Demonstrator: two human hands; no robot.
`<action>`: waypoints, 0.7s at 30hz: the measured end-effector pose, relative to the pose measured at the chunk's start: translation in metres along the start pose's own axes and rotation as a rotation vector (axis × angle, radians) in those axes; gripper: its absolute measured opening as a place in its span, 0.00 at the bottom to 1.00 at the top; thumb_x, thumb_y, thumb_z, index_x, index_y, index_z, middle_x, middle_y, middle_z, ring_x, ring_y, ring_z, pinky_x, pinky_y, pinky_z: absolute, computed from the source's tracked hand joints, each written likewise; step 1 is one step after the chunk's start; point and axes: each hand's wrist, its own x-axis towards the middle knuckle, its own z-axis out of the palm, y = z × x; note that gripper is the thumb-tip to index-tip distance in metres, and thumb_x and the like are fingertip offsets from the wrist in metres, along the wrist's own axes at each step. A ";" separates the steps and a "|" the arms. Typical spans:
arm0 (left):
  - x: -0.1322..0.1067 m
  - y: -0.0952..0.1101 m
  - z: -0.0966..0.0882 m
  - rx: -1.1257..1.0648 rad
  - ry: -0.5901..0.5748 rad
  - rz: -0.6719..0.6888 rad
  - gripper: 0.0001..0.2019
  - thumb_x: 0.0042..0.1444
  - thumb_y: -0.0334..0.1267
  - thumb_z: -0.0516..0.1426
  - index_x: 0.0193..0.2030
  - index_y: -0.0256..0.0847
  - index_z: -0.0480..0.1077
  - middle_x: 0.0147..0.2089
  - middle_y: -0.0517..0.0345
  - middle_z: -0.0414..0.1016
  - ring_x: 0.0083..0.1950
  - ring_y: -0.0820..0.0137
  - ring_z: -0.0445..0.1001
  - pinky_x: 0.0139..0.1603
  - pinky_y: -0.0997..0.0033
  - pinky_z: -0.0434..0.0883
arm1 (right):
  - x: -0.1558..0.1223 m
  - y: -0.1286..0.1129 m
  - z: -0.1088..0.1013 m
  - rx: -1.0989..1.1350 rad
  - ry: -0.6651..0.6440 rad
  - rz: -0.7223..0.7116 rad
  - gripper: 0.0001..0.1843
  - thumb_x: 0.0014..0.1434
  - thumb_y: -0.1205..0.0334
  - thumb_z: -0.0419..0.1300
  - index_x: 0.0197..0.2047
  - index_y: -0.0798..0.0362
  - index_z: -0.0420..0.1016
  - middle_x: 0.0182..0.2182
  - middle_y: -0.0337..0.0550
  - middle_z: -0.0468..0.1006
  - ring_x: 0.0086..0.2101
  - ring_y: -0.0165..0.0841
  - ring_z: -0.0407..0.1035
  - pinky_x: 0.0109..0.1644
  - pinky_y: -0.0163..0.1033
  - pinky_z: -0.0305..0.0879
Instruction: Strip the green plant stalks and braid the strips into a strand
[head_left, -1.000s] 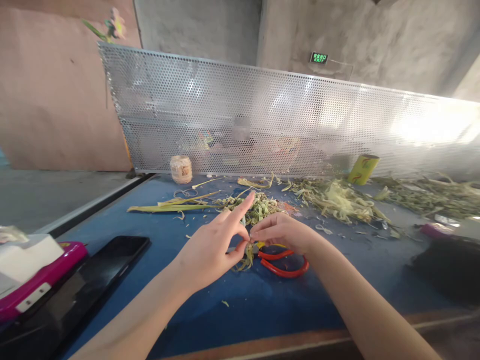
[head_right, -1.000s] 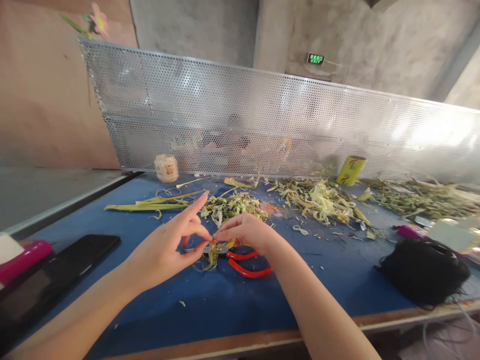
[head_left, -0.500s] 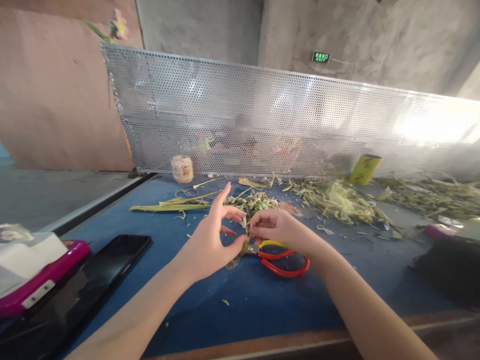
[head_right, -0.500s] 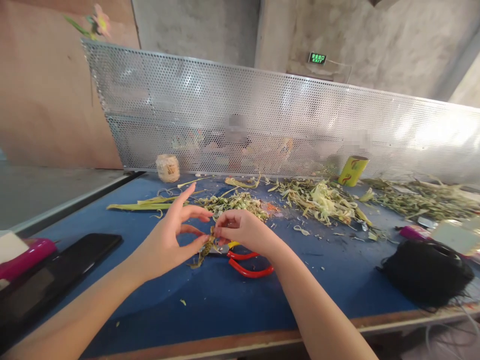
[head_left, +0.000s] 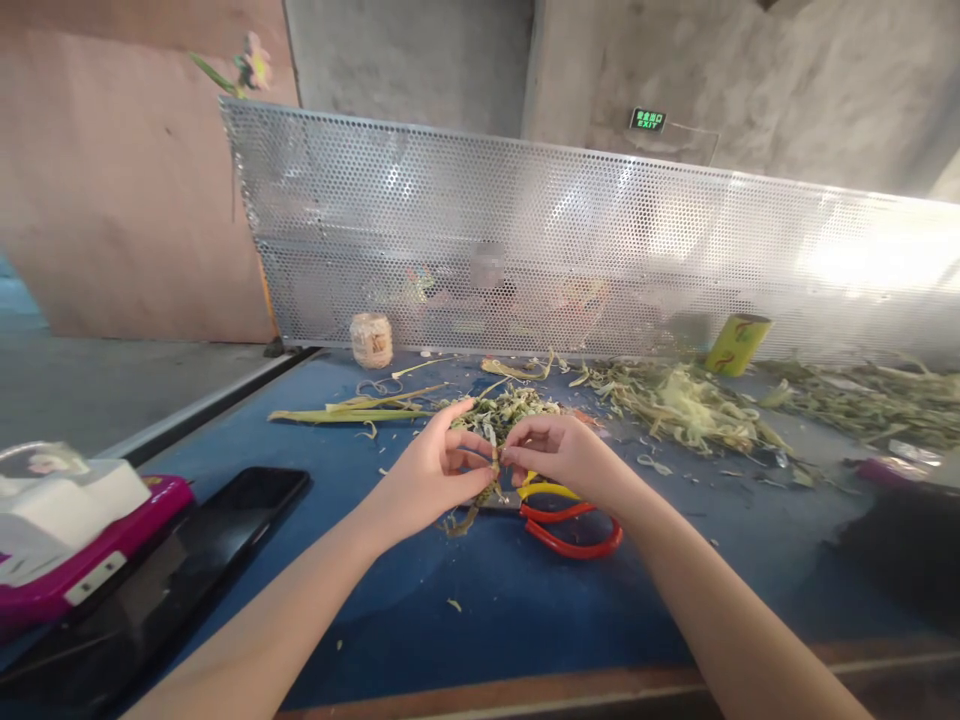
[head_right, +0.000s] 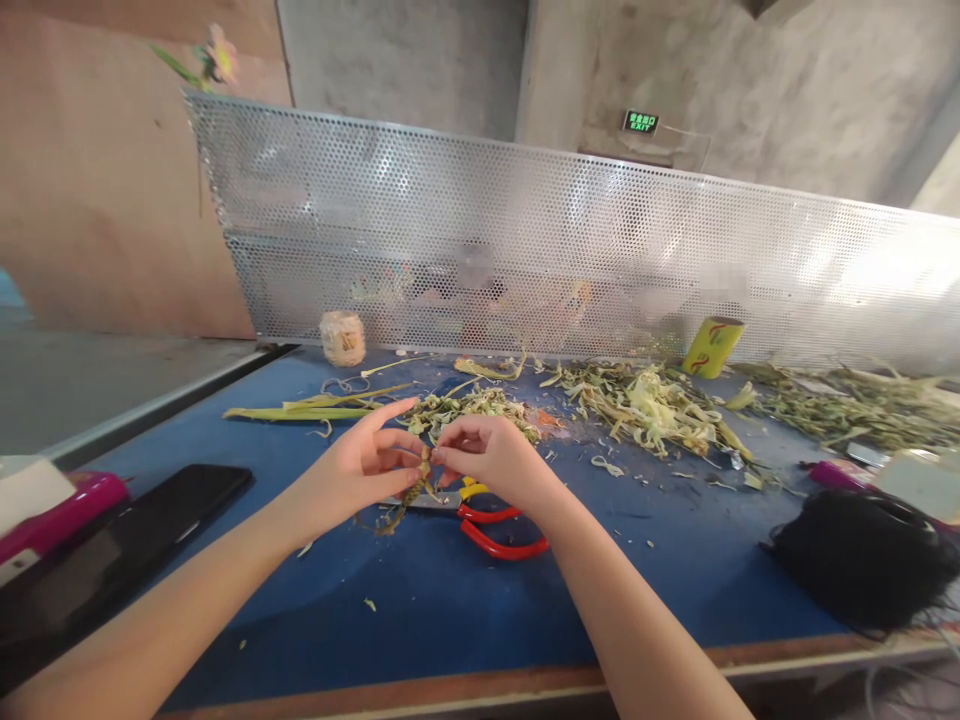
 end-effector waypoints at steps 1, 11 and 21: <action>0.000 -0.001 0.000 -0.010 0.002 0.008 0.36 0.47 0.32 0.58 0.60 0.44 0.44 0.38 0.57 0.68 0.35 0.73 0.69 0.31 0.72 0.65 | 0.000 0.001 0.000 0.002 0.010 -0.011 0.08 0.47 0.60 0.61 0.26 0.56 0.69 0.18 0.35 0.71 0.22 0.27 0.69 0.31 0.34 0.66; -0.001 0.005 0.002 -0.033 0.065 0.005 0.36 0.47 0.31 0.56 0.61 0.42 0.44 0.39 0.55 0.69 0.33 0.73 0.68 0.28 0.72 0.64 | 0.001 0.003 0.000 -0.143 0.044 -0.191 0.06 0.50 0.61 0.59 0.27 0.54 0.70 0.22 0.36 0.69 0.22 0.25 0.66 0.28 0.32 0.65; -0.004 0.004 0.004 0.107 0.107 0.188 0.44 0.51 0.33 0.54 0.64 0.46 0.24 0.47 0.47 0.70 0.36 0.70 0.71 0.26 0.73 0.69 | -0.002 -0.002 0.003 -0.155 0.064 -0.225 0.06 0.51 0.61 0.57 0.26 0.54 0.69 0.21 0.36 0.67 0.20 0.23 0.62 0.25 0.31 0.61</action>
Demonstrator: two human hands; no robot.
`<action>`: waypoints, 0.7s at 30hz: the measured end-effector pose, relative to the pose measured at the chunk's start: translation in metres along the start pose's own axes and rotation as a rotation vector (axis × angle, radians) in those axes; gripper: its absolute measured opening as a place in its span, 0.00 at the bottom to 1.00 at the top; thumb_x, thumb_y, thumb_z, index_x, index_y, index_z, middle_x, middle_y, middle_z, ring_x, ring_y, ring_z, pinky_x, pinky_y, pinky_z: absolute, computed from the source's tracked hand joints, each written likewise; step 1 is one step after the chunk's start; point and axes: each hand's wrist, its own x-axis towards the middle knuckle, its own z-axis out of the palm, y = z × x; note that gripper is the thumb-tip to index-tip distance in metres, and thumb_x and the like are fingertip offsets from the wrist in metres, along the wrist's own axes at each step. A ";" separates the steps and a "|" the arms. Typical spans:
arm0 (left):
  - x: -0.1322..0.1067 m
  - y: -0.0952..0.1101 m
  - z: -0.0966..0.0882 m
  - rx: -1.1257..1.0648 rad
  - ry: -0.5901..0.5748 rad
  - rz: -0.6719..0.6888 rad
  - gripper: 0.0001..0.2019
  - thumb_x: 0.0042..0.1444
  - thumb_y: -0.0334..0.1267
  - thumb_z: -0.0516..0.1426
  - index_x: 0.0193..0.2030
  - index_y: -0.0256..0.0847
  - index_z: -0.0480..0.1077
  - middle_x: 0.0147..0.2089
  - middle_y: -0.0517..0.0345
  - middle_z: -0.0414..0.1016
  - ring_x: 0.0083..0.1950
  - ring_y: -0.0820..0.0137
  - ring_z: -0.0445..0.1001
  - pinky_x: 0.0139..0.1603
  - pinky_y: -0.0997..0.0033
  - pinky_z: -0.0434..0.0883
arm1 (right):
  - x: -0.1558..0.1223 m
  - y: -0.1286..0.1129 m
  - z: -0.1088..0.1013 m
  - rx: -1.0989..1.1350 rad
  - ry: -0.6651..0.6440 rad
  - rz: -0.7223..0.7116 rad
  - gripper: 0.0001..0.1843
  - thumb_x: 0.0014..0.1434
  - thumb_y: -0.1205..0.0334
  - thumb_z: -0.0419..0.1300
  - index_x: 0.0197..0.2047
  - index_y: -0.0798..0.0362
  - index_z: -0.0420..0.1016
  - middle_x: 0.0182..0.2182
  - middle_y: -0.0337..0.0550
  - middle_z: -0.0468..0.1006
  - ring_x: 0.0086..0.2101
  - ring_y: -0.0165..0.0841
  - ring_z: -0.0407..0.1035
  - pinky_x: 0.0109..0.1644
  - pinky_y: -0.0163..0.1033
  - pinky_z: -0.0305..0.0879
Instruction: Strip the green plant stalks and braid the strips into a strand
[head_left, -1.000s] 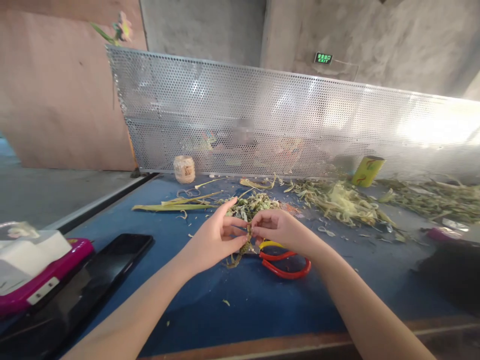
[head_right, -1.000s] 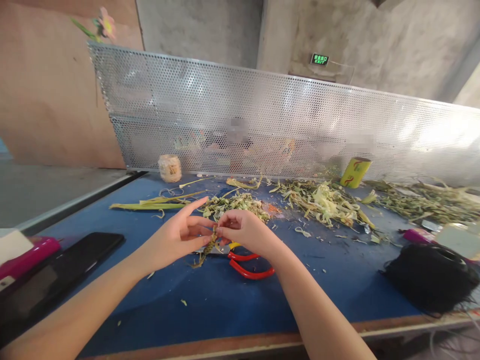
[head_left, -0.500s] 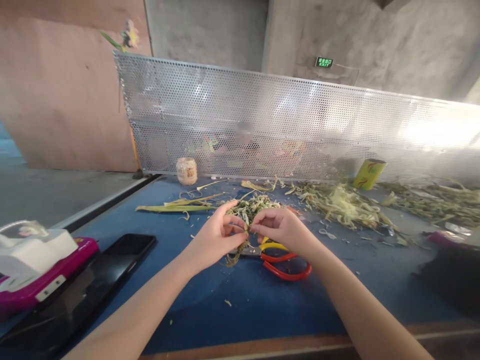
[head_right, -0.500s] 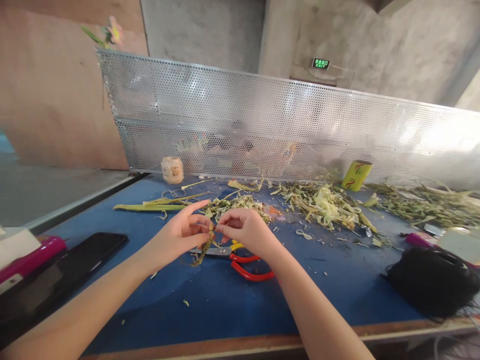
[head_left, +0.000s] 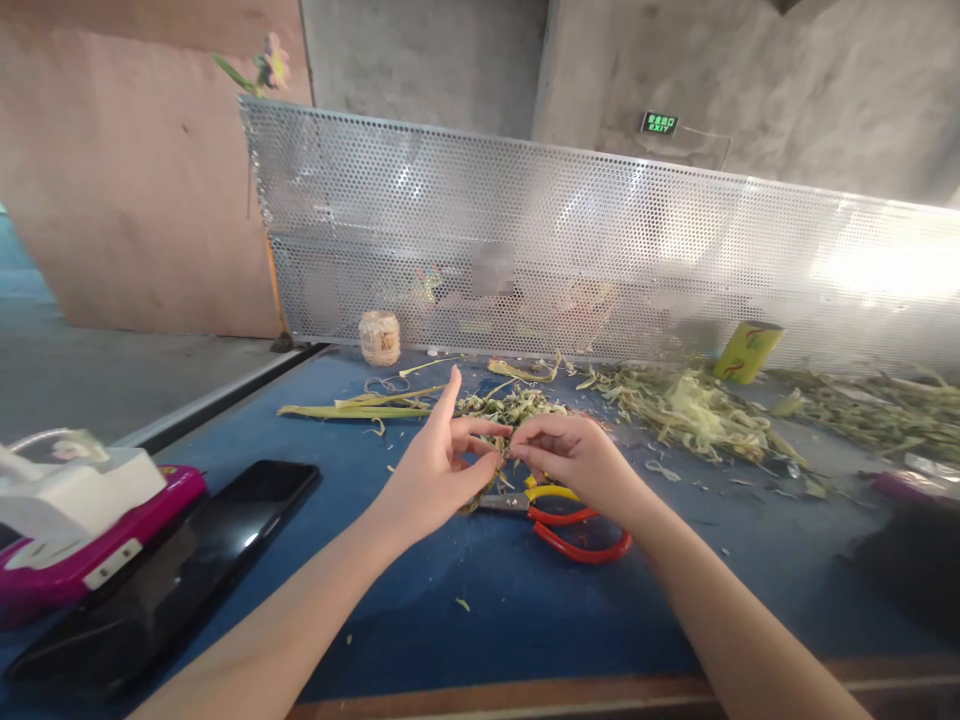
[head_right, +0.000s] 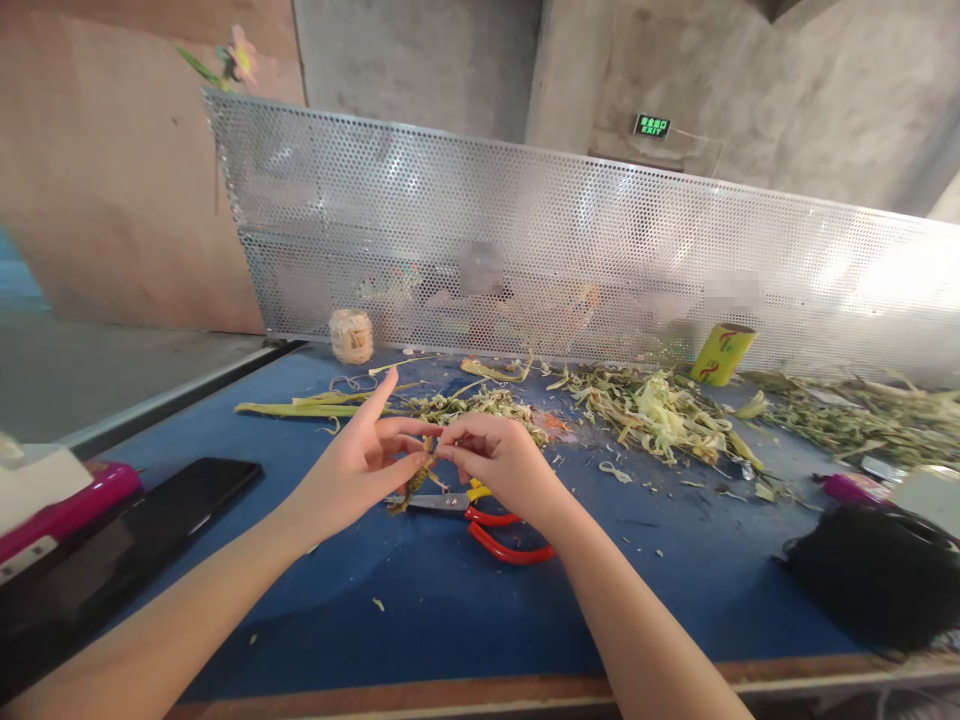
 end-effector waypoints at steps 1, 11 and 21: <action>-0.001 0.000 0.000 0.053 0.000 0.042 0.43 0.51 0.33 0.54 0.64 0.48 0.25 0.48 0.48 0.70 0.37 0.69 0.72 0.26 0.72 0.69 | 0.000 -0.001 0.000 0.004 0.002 0.000 0.06 0.51 0.61 0.57 0.26 0.54 0.69 0.21 0.35 0.66 0.20 0.23 0.61 0.25 0.31 0.61; -0.005 0.004 0.000 0.423 0.081 0.411 0.42 0.51 0.28 0.52 0.64 0.46 0.27 0.52 0.50 0.69 0.50 0.65 0.69 0.47 0.62 0.70 | -0.001 -0.001 0.000 0.047 -0.006 0.028 0.08 0.50 0.58 0.58 0.27 0.54 0.68 0.20 0.35 0.65 0.20 0.23 0.61 0.24 0.31 0.61; -0.004 0.001 -0.003 0.660 0.077 0.556 0.38 0.56 0.31 0.51 0.64 0.42 0.27 0.39 0.56 0.76 0.48 0.67 0.71 0.50 0.61 0.68 | -0.001 0.002 0.000 0.132 -0.015 0.032 0.09 0.49 0.56 0.60 0.28 0.54 0.71 0.20 0.35 0.67 0.20 0.23 0.61 0.25 0.31 0.61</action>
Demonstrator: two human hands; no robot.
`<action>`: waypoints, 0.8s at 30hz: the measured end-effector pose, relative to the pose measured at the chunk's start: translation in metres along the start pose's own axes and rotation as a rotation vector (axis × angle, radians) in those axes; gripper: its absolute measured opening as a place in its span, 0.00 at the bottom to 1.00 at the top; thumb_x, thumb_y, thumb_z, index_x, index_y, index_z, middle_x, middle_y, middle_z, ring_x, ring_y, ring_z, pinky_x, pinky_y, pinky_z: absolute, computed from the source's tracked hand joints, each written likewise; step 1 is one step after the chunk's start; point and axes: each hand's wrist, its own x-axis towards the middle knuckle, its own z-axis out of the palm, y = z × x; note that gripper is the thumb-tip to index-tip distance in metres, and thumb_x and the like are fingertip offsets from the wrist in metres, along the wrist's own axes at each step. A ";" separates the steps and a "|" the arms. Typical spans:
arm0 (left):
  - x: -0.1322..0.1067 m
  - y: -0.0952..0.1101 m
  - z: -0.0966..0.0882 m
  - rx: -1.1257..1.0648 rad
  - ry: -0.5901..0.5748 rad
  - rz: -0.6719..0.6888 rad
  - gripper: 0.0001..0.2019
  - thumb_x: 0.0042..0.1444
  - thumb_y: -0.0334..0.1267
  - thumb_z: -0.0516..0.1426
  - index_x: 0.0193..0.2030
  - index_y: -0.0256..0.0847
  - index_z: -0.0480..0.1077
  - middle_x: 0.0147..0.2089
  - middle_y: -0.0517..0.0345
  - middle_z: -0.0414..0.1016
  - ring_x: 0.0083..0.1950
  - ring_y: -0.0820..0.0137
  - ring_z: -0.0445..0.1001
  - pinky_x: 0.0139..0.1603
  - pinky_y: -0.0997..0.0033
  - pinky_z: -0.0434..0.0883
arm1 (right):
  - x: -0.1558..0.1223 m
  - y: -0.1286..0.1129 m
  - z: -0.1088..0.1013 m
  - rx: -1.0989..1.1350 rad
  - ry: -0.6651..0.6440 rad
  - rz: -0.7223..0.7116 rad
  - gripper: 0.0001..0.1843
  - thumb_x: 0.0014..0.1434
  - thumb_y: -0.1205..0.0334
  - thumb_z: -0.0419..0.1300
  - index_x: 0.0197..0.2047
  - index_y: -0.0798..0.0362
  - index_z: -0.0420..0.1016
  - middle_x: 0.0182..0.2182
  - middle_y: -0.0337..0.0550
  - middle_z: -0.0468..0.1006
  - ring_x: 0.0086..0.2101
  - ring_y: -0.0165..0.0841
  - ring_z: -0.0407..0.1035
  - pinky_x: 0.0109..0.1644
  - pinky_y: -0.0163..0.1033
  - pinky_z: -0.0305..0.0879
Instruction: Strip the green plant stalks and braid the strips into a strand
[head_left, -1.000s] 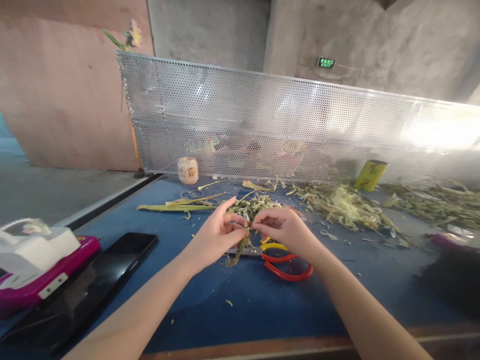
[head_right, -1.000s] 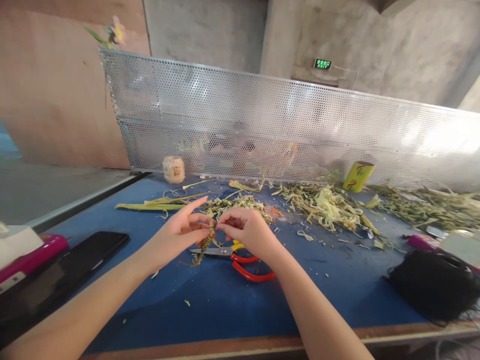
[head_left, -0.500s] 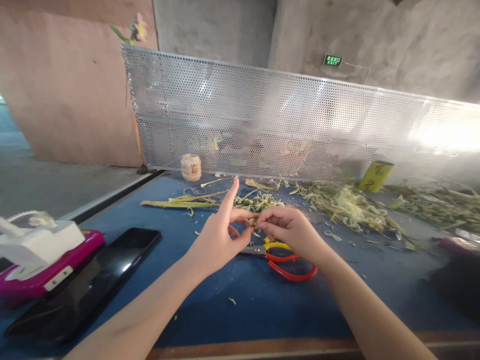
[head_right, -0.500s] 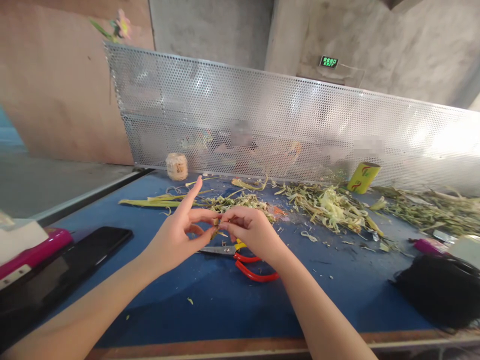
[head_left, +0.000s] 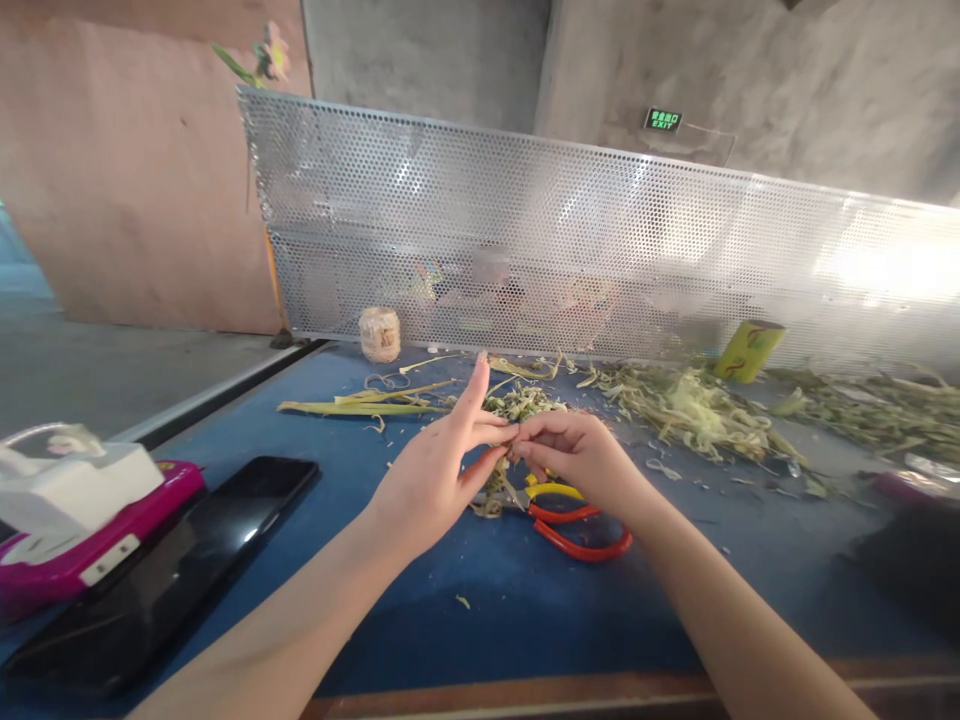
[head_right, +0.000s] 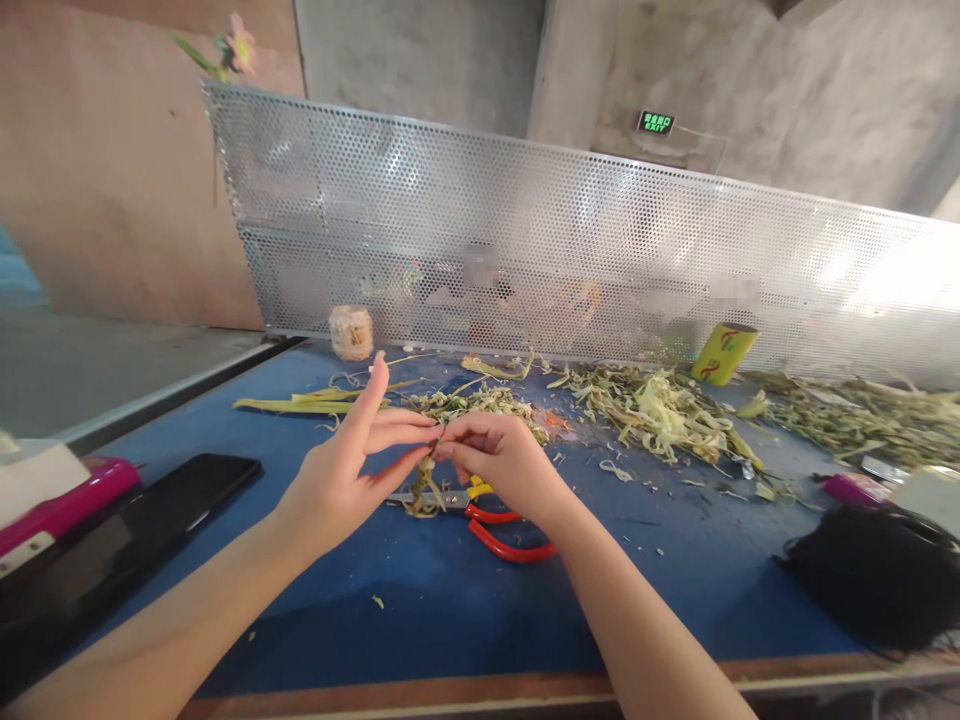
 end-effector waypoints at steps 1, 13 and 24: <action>0.000 -0.001 0.000 0.008 0.002 0.005 0.39 0.55 0.31 0.52 0.64 0.42 0.27 0.38 0.57 0.77 0.47 0.67 0.72 0.49 0.62 0.69 | 0.000 0.000 0.000 0.003 -0.002 0.002 0.09 0.49 0.56 0.59 0.28 0.55 0.71 0.20 0.35 0.66 0.20 0.23 0.60 0.25 0.31 0.61; -0.001 -0.003 0.003 0.015 -0.009 0.038 0.43 0.55 0.29 0.51 0.62 0.42 0.18 0.37 0.57 0.76 0.43 0.68 0.72 0.47 0.64 0.69 | 0.000 0.000 -0.002 0.032 -0.029 0.068 0.09 0.48 0.58 0.61 0.28 0.55 0.73 0.21 0.37 0.70 0.20 0.22 0.61 0.24 0.30 0.61; -0.002 -0.004 0.003 0.083 -0.009 0.070 0.44 0.52 0.26 0.53 0.63 0.47 0.23 0.34 0.61 0.74 0.39 0.69 0.70 0.38 0.70 0.71 | 0.004 0.007 -0.003 0.107 -0.082 0.081 0.08 0.48 0.58 0.61 0.26 0.56 0.73 0.21 0.37 0.71 0.20 0.22 0.62 0.26 0.31 0.62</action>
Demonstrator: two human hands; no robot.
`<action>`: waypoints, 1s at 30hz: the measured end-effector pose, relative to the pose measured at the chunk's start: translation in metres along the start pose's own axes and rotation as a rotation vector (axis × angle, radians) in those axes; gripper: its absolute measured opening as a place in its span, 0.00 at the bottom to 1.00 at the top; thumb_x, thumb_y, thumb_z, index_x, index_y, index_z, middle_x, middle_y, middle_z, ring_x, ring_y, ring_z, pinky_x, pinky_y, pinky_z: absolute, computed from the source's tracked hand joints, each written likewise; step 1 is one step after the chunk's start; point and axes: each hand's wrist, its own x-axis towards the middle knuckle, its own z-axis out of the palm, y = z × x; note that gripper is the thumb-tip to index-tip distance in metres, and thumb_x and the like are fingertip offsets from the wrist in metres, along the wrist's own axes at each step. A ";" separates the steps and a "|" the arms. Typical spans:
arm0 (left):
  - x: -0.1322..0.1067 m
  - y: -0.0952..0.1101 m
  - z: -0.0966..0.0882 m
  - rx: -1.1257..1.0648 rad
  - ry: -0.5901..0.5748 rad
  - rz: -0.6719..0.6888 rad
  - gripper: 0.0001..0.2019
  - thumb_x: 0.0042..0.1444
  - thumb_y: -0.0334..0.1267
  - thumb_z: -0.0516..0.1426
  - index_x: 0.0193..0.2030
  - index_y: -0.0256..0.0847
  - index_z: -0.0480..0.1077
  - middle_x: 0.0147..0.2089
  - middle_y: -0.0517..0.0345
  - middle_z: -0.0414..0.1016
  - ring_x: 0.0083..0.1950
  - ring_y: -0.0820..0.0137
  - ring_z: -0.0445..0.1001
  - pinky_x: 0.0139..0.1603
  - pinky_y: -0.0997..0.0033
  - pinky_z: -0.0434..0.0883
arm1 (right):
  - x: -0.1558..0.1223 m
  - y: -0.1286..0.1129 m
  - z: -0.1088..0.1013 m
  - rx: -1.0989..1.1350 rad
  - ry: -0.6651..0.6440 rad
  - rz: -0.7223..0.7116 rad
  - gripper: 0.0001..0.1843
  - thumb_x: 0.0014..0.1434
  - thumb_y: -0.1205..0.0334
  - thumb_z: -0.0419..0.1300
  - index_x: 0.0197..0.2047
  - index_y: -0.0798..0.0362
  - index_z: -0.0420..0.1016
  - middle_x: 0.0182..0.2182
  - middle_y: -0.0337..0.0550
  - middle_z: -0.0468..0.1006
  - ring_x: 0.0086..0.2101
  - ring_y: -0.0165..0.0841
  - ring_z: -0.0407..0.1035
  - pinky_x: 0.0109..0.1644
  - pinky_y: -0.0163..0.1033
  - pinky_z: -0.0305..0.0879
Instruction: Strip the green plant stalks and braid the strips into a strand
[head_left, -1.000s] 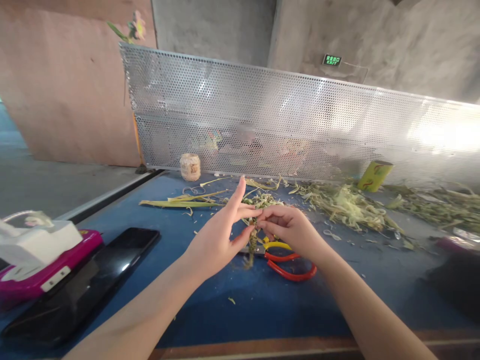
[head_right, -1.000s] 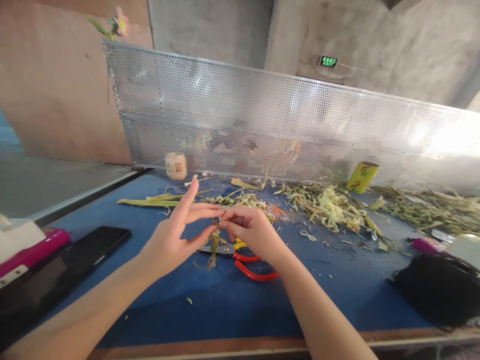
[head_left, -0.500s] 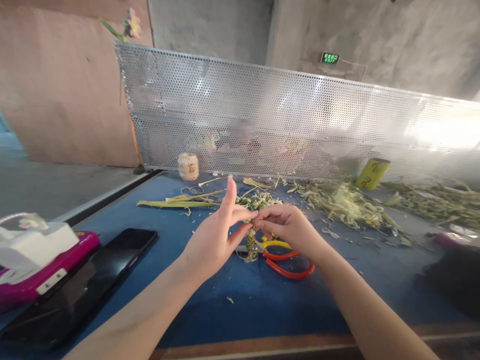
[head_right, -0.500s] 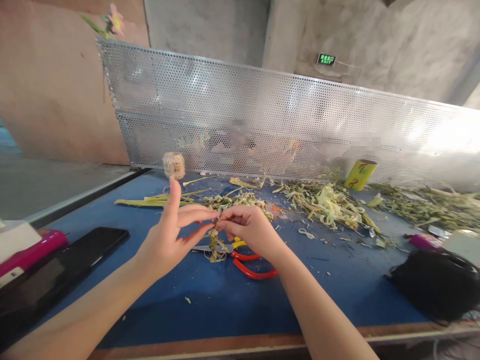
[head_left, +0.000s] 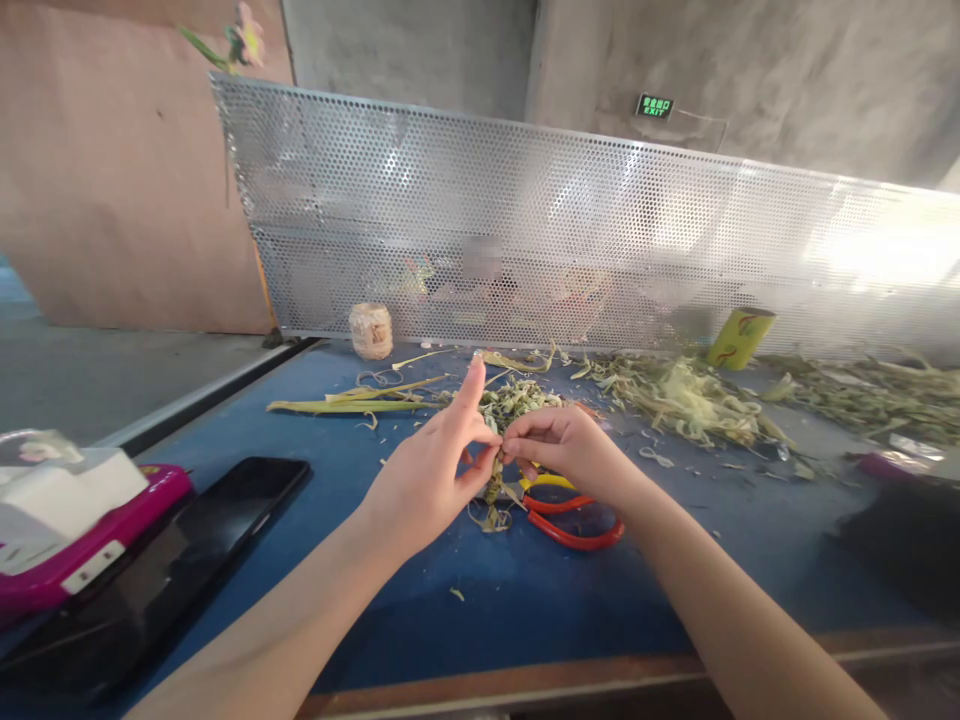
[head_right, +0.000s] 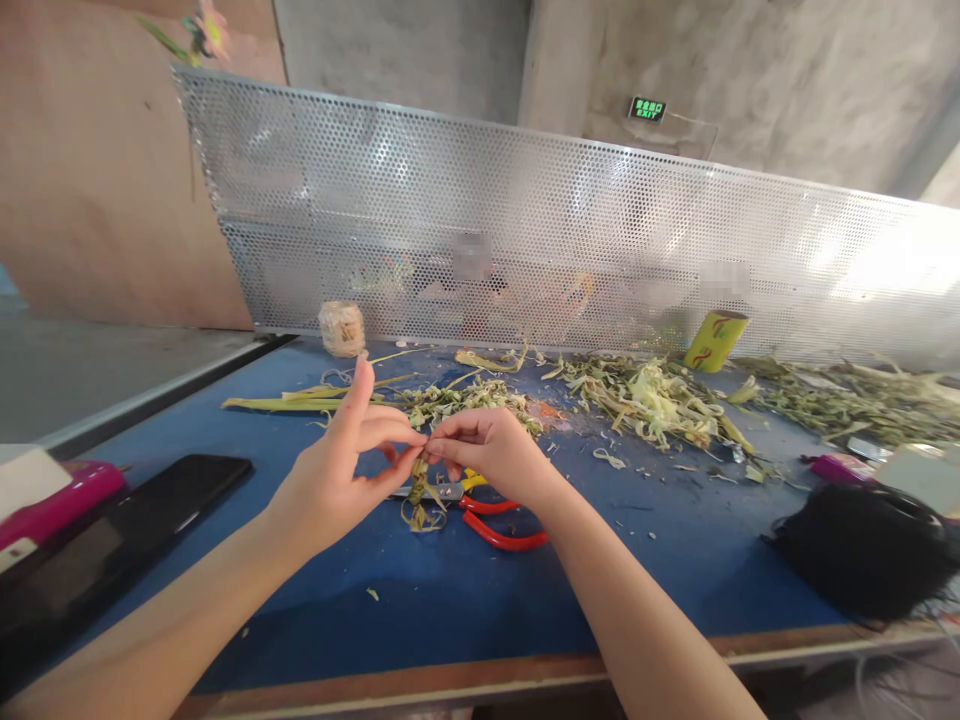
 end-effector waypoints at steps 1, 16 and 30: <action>0.000 0.001 0.000 -0.012 0.003 -0.027 0.44 0.51 0.26 0.53 0.63 0.48 0.24 0.33 0.61 0.74 0.38 0.70 0.70 0.36 0.71 0.71 | 0.000 0.000 -0.001 0.009 0.006 0.010 0.08 0.48 0.59 0.61 0.26 0.56 0.73 0.22 0.37 0.72 0.20 0.22 0.62 0.25 0.31 0.61; -0.003 0.003 0.003 -0.090 -0.059 -0.109 0.37 0.51 0.27 0.52 0.63 0.45 0.37 0.34 0.60 0.75 0.32 0.74 0.72 0.28 0.80 0.71 | 0.000 0.006 -0.004 0.245 0.056 0.224 0.11 0.43 0.58 0.64 0.27 0.58 0.75 0.22 0.39 0.73 0.19 0.21 0.62 0.24 0.29 0.58; 0.003 0.007 -0.002 -0.193 0.001 -0.341 0.41 0.54 0.34 0.53 0.64 0.45 0.25 0.43 0.53 0.76 0.20 0.77 0.70 0.26 0.74 0.73 | 0.000 0.003 -0.005 0.218 0.041 0.206 0.09 0.44 0.59 0.64 0.26 0.57 0.74 0.22 0.39 0.74 0.21 0.22 0.65 0.25 0.29 0.59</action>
